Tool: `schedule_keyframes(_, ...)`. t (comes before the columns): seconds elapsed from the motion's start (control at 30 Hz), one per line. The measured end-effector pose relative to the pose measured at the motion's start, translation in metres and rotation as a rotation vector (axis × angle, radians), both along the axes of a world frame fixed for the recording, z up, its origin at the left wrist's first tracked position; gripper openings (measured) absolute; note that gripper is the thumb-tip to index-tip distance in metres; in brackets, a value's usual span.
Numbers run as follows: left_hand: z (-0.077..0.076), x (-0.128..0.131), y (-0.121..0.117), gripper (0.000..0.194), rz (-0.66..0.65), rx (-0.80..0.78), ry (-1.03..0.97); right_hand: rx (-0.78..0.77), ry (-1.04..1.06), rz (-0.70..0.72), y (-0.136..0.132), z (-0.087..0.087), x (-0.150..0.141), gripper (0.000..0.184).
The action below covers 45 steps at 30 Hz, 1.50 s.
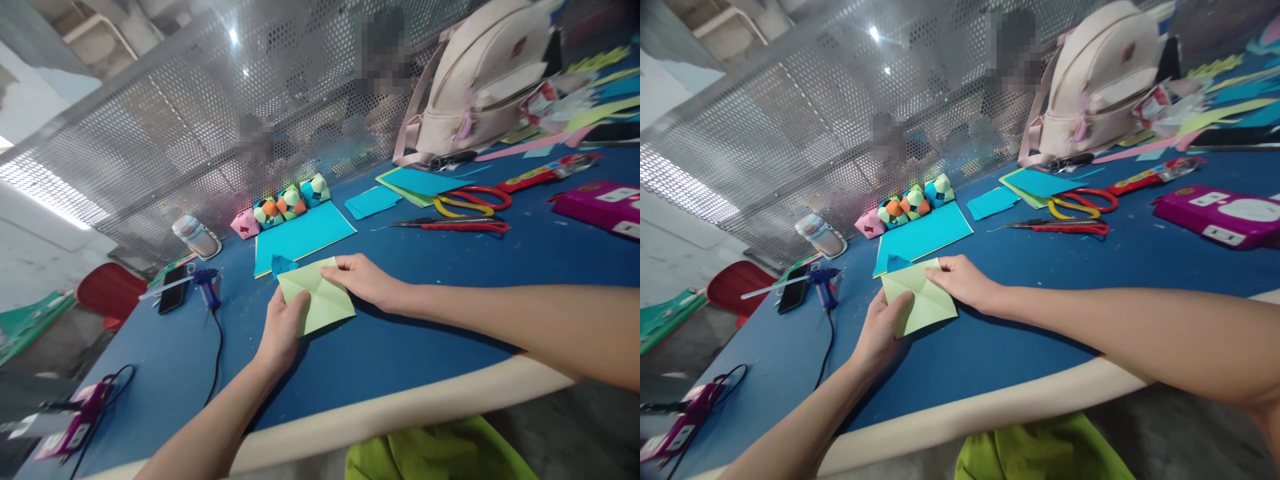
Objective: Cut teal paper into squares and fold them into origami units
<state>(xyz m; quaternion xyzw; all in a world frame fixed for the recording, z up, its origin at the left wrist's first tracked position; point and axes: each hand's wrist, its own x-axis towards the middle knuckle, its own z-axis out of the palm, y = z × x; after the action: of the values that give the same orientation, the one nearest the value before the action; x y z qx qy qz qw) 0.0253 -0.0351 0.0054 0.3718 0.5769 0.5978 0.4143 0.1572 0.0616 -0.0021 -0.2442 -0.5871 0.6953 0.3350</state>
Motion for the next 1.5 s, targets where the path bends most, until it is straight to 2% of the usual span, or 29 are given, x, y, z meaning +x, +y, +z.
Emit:
schedule_keyframes(0.27,0.003,-0.001,0.001,0.036,0.041,0.011,-0.028,0.126,-0.006,0.002,0.002,-0.003,0.0,0.017)
schedule_keyframes(0.43,0.003,-0.004,0.003,0.03,0.108,0.025,-0.035,0.232,-0.049,-0.098,0.005,-0.007,-0.001,0.015)
schedule_keyframes(0.67,0.003,-0.004,0.002,0.031,0.101,0.02,-0.055,0.237,-0.038,-0.132,0.006,-0.007,-0.002,0.025)
schedule_keyframes(0.83,0.003,-0.002,0.0,0.039,0.134,0.108,-0.038,0.219,-0.013,-0.131,0.002,-0.003,-0.001,0.027)
schedule_keyframes(1.1,0.004,-0.004,0.0,0.023,0.209,0.125,-0.014,0.247,-0.01,-0.161,0.002,-0.003,-0.002,0.023)
schedule_keyframes(1.3,0.005,-0.005,0.0,0.036,0.22,0.067,0.094,0.253,-0.004,-0.133,0.001,-0.002,-0.001,0.023)
schedule_keyframes(1.5,0.001,-0.006,0.002,0.032,0.232,0.256,0.131,0.294,0.011,-0.144,0.0,0.001,0.0,0.023)
